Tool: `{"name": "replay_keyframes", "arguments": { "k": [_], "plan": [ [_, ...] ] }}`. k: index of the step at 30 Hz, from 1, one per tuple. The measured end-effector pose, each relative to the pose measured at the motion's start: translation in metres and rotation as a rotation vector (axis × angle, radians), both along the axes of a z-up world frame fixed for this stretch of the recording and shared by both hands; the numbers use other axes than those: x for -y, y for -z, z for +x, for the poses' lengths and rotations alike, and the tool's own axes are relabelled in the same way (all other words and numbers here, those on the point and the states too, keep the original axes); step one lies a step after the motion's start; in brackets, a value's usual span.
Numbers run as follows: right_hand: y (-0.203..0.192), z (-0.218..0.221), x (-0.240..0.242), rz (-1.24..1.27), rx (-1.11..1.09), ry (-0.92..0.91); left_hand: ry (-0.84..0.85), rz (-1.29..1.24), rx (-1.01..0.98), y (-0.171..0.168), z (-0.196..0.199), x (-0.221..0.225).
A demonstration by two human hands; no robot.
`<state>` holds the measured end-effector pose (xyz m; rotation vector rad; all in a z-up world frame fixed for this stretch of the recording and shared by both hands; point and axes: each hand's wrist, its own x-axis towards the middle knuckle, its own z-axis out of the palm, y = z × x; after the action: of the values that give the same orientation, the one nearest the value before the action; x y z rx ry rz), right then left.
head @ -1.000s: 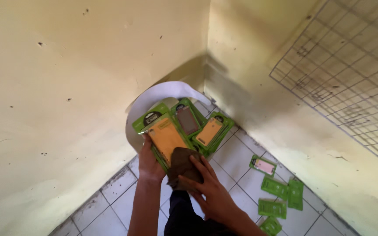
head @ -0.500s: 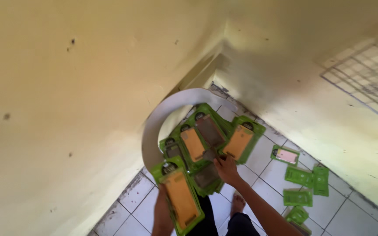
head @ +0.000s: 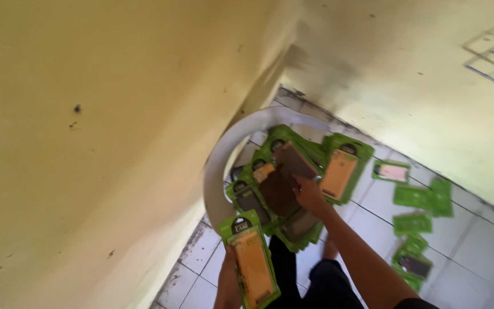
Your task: The person repeatedly picks up packaged phone cases from a white chair and hangs them on a wall-mounted wire grid. The person handles the cases one at a time, placing them in rows on the grid.
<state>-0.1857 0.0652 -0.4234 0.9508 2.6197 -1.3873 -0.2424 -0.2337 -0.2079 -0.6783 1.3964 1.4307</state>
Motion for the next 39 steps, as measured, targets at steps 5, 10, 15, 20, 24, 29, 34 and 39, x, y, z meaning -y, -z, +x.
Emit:
{"name": "replay_keyframes", "arguments": {
  "k": [5,10,15,20,24,29,34,39],
  "plan": [
    [-0.065,0.046,-0.029,0.016,0.123,0.159,0.142,0.057,-0.027,-0.002,-0.003,-0.022],
    [-0.187,0.116,-0.036,-0.474,0.127,0.323,0.233,0.298,0.021,-0.002,0.009,-0.103],
    [-0.286,0.183,-0.046,-0.508,-0.034,0.614,0.569,0.374,-0.107,-0.034,0.058,-0.204],
    [-0.327,0.276,-0.07,-0.355,-0.258,0.915,0.827,0.632,-0.281,-0.077,0.132,-0.288],
    [-0.333,0.363,-0.082,-0.3,-0.351,1.107,0.932,0.792,-0.399,-0.087,0.203,-0.339],
    [-0.332,0.474,-0.09,-0.214,-0.451,1.145,0.898,0.903,-0.545,-0.086,0.31,-0.383],
    [-0.332,0.562,-0.102,-0.248,-0.517,1.191,1.025,0.582,-0.68,-0.091,0.404,-0.409],
    [-0.359,0.604,-0.147,-0.187,-0.545,1.228,1.128,0.659,-0.753,-0.117,0.451,-0.452]
  ]
}}
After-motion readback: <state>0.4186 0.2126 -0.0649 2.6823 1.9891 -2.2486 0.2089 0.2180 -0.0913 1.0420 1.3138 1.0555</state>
